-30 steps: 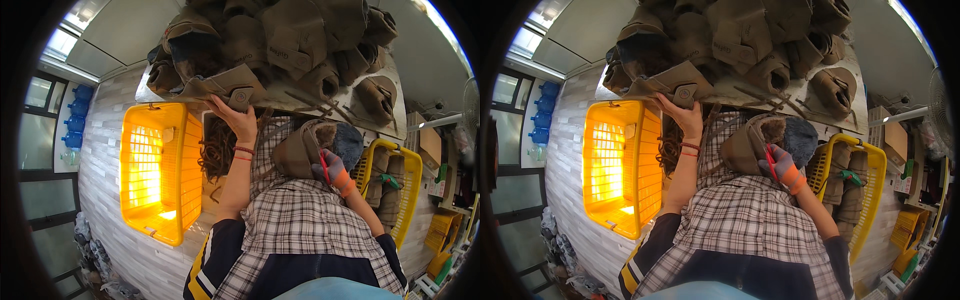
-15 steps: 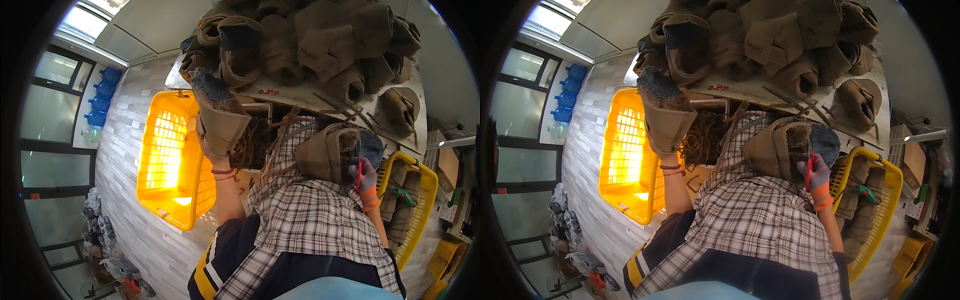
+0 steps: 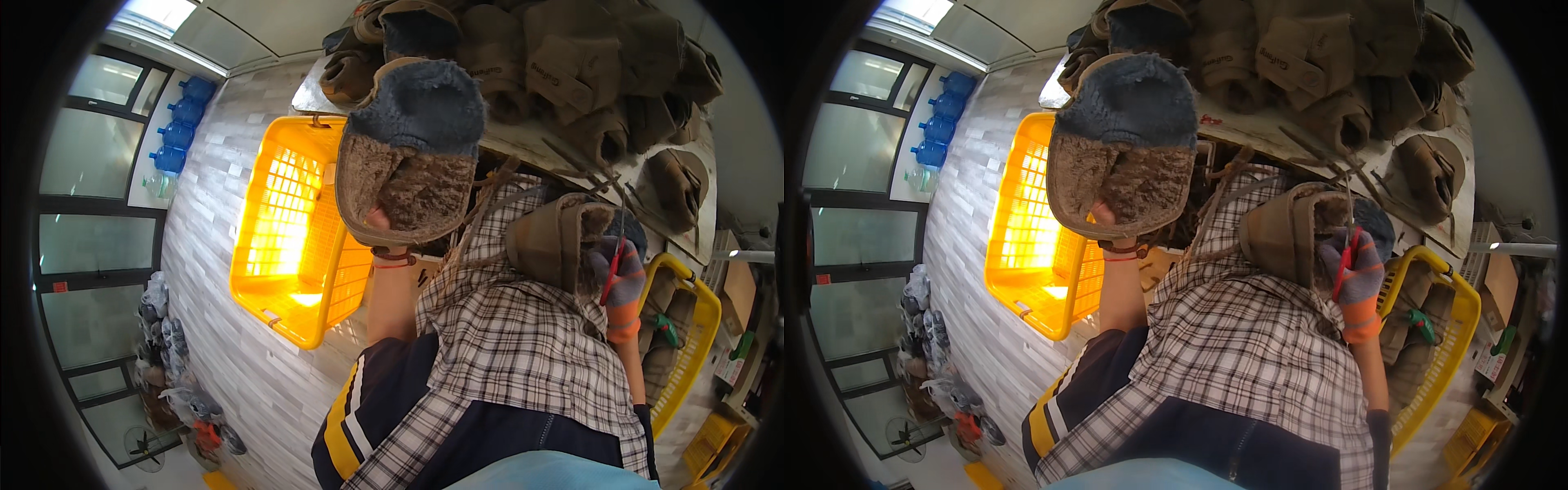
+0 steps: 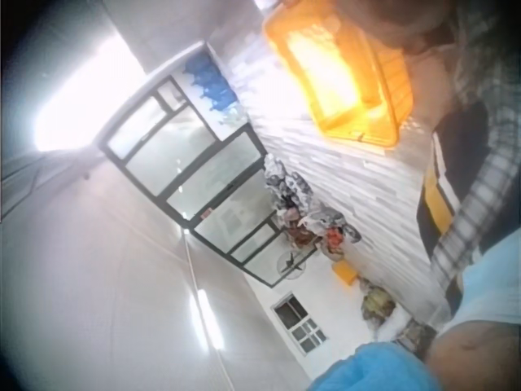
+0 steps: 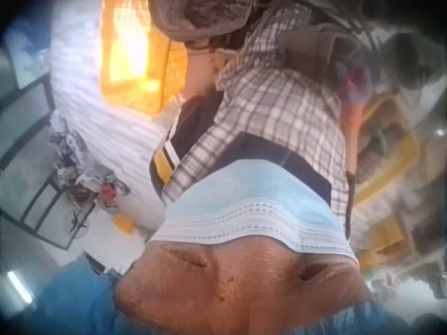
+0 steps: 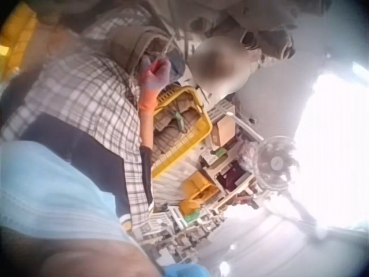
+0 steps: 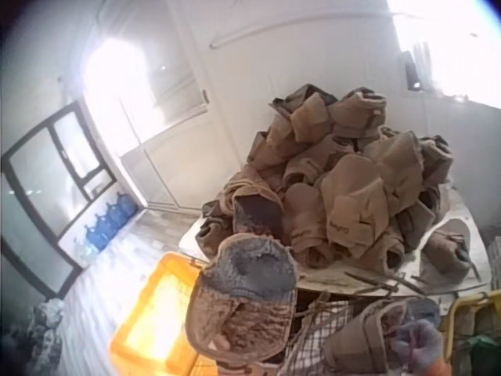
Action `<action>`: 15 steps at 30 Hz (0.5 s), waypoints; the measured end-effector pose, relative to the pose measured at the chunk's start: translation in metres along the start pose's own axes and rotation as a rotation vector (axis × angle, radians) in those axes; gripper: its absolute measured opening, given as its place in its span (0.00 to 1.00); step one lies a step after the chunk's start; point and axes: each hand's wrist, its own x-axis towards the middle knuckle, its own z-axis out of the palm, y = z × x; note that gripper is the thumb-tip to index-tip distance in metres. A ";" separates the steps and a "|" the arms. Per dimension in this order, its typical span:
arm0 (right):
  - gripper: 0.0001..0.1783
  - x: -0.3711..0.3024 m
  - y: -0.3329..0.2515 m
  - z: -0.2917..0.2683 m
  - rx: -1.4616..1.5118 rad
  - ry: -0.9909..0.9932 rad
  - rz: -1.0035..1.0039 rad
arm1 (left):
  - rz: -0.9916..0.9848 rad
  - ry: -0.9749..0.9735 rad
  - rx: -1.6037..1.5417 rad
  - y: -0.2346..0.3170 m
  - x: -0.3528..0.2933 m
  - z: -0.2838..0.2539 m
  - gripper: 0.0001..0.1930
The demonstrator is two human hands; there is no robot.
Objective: The person repeatedly picks up brown shoe uppers from a pile on a table, uses red-handled shears to trim excess material around the opening, and places the trimmed pieces into a yellow basket. The person handles the items one at a time, turning them over as needed to access different edges.
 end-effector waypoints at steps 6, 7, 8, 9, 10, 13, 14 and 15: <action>0.20 -0.003 -0.017 0.015 0.034 -0.067 -0.109 | -0.101 -0.225 -0.076 -0.015 0.002 0.087 0.24; 0.22 -0.002 -0.022 0.014 -0.060 -0.115 -0.140 | -0.107 -0.252 -0.043 -0.017 0.002 0.094 0.24; 0.23 -0.004 -0.031 0.018 0.004 -0.136 -0.150 | -0.109 -0.282 0.008 -0.019 0.002 0.100 0.24; 0.23 -0.005 -0.040 0.024 0.061 -0.147 -0.162 | -0.109 -0.316 0.058 -0.025 0.004 0.106 0.25; 0.24 -0.005 -0.048 0.030 0.117 -0.157 -0.175 | -0.103 -0.350 0.123 -0.031 0.006 0.112 0.25; 0.32 0.005 -0.057 0.035 0.015 -0.244 -0.391 | -0.055 -0.500 0.332 -0.052 0.010 0.138 0.26; 0.36 0.010 -0.057 0.039 0.101 -0.289 -0.410 | -0.137 -0.542 0.286 -0.057 0.013 0.154 0.26; 0.38 0.013 -0.042 0.034 0.002 -0.236 -0.401 | -0.248 -0.591 0.220 -0.060 0.013 0.176 0.26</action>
